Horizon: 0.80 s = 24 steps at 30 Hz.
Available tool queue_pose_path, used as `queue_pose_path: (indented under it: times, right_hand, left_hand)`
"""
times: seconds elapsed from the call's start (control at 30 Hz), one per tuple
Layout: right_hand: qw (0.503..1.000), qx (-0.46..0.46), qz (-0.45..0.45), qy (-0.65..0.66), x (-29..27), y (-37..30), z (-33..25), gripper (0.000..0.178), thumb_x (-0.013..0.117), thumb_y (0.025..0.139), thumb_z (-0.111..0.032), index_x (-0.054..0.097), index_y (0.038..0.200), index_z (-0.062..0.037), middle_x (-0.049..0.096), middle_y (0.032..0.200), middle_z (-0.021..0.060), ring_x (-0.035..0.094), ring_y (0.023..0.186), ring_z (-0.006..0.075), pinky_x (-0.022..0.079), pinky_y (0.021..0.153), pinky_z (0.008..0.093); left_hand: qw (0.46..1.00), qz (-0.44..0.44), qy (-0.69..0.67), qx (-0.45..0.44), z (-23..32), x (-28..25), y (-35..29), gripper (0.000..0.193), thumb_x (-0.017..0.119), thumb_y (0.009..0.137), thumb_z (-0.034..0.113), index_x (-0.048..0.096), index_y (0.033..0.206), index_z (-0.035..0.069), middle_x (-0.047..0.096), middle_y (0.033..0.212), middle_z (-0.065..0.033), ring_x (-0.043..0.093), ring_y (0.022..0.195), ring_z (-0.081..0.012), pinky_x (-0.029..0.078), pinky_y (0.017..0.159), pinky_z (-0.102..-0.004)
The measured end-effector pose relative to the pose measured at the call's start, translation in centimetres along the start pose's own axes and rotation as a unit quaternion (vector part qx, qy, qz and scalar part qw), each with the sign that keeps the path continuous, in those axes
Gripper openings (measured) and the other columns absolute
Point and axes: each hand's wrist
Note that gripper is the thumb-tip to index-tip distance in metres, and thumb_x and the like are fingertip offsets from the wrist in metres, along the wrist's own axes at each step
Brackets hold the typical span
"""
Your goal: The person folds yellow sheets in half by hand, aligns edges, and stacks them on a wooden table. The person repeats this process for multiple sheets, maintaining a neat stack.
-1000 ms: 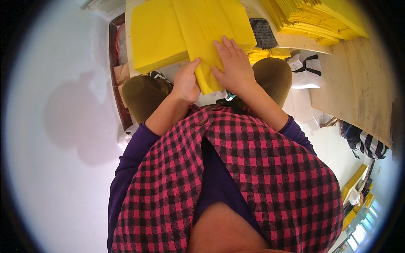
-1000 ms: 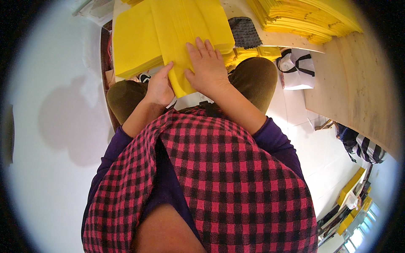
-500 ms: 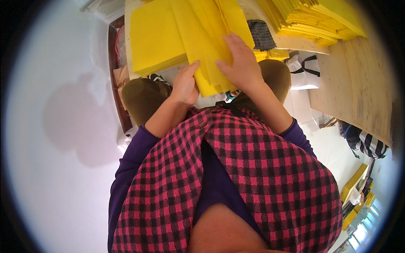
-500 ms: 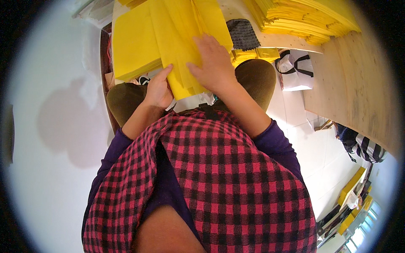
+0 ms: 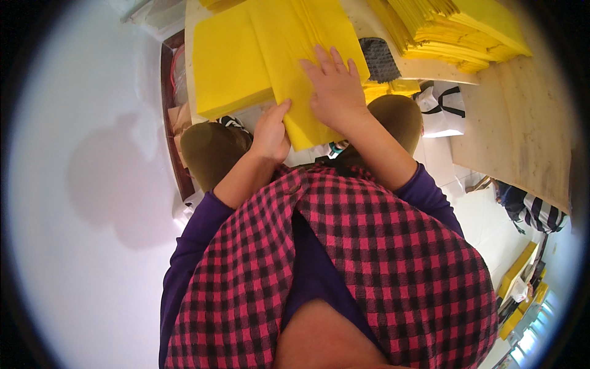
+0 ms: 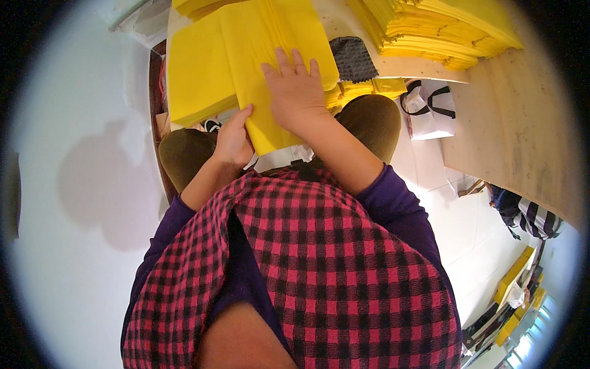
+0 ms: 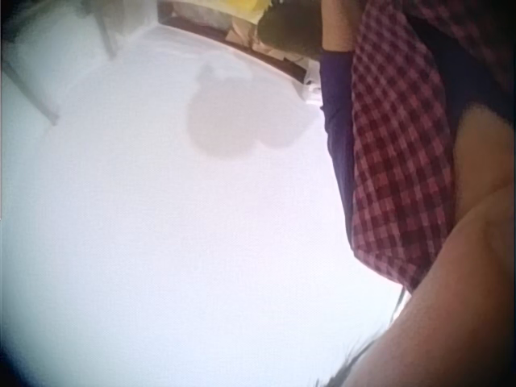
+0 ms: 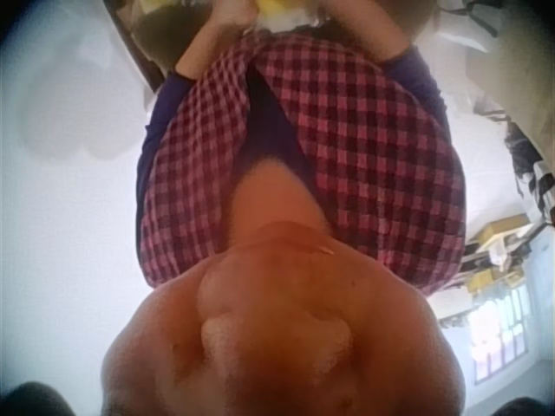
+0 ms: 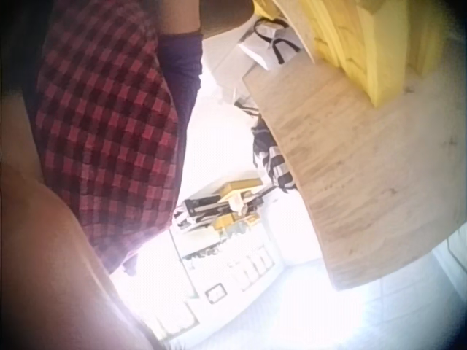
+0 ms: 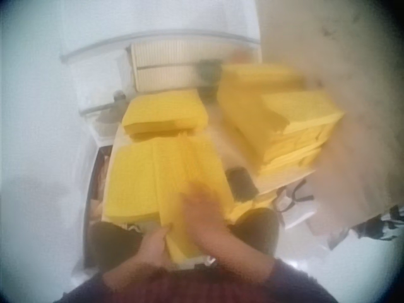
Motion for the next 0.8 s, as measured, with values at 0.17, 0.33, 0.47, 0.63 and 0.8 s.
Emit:
queue_pose_path:
  times: [0.17, 0.33, 0.47, 0.63, 0.8]
  right_hand:
    - [0.995, 0.056, 0.017, 0.081, -0.1, -0.8, 3.5, 0.06, 0.055, 0.08, -0.018, 0.04, 0.138, -0.012, 0.03, 0.148, 0.0174, 0.026, 0.138, 0.0332, 0.02, 0.111, 0.0476]
    - [0.962, 0.112, 0.066, 0.24, -0.3, -2.4, 7.6, 0.062, 0.057, 0.079, -0.018, 0.038, 0.137, -0.0059, 0.035, 0.143, 0.0214, 0.033, 0.134, 0.0331, 0.028, 0.109, 0.0398]
    - [0.946, 0.156, 0.077, 0.273, 0.0, -2.8, 9.8, 0.06, 0.06, 0.081, -0.022, 0.04, 0.135, -0.0039, 0.039, 0.14, 0.0221, 0.038, 0.13, 0.033, 0.031, 0.107, 0.0379]
    - [0.932, 0.166, 0.106, 0.303, -0.4, -2.9, 11.2, 0.055, 0.064, 0.083, -0.025, 0.046, 0.13, -0.0033, 0.045, 0.136, 0.0201, 0.041, 0.128, 0.0327, 0.033, 0.106, 0.0376]
    - [0.929, 0.152, 0.17, 0.292, -1.1, -3.2, 11.6, 0.042, 0.067, 0.082, -0.023, 0.057, 0.119, -0.0043, 0.053, 0.128, 0.0191, 0.048, 0.122, 0.0332, 0.037, 0.102, 0.0369]
  left_hand:
    - [1.0, 0.005, -0.024, -0.005, 0.1, 0.1, -0.3, 0.031, 0.047, 0.096, 0.018, 0.05, 0.118, -0.003, 0.057, 0.116, -0.0134, 0.057, 0.105, -0.0256, 0.046, 0.091, -0.0379]
    - [1.0, 0.014, 0.012, -0.013, 0.1, -0.2, -0.2, 0.037, 0.045, 0.097, 0.022, 0.047, 0.124, -0.002, 0.056, 0.122, -0.0135, 0.056, 0.11, -0.0259, 0.044, 0.096, -0.0388]
    - [1.0, 0.012, -0.009, -0.005, 0.0, -0.1, -0.1, 0.032, 0.047, 0.096, 0.02, 0.05, 0.119, -0.003, 0.058, 0.117, -0.0126, 0.057, 0.105, -0.0242, 0.045, 0.092, -0.036]
    - [1.0, 0.014, -0.007, -0.008, 0.1, 0.0, -0.4, 0.035, 0.047, 0.096, 0.021, 0.049, 0.122, -0.003, 0.057, 0.119, -0.0128, 0.056, 0.108, -0.0244, 0.045, 0.093, -0.0362]
    - [0.999, 0.025, -0.024, -0.028, 0.0, 0.0, -0.1, 0.036, 0.048, 0.096, 0.022, 0.049, 0.123, -0.002, 0.058, 0.12, -0.0127, 0.057, 0.109, -0.0256, 0.045, 0.095, -0.0375]
Point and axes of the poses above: each hand's wrist, its own y-axis towards the middle knuckle, its own x-axis out of the palm, z = x × y
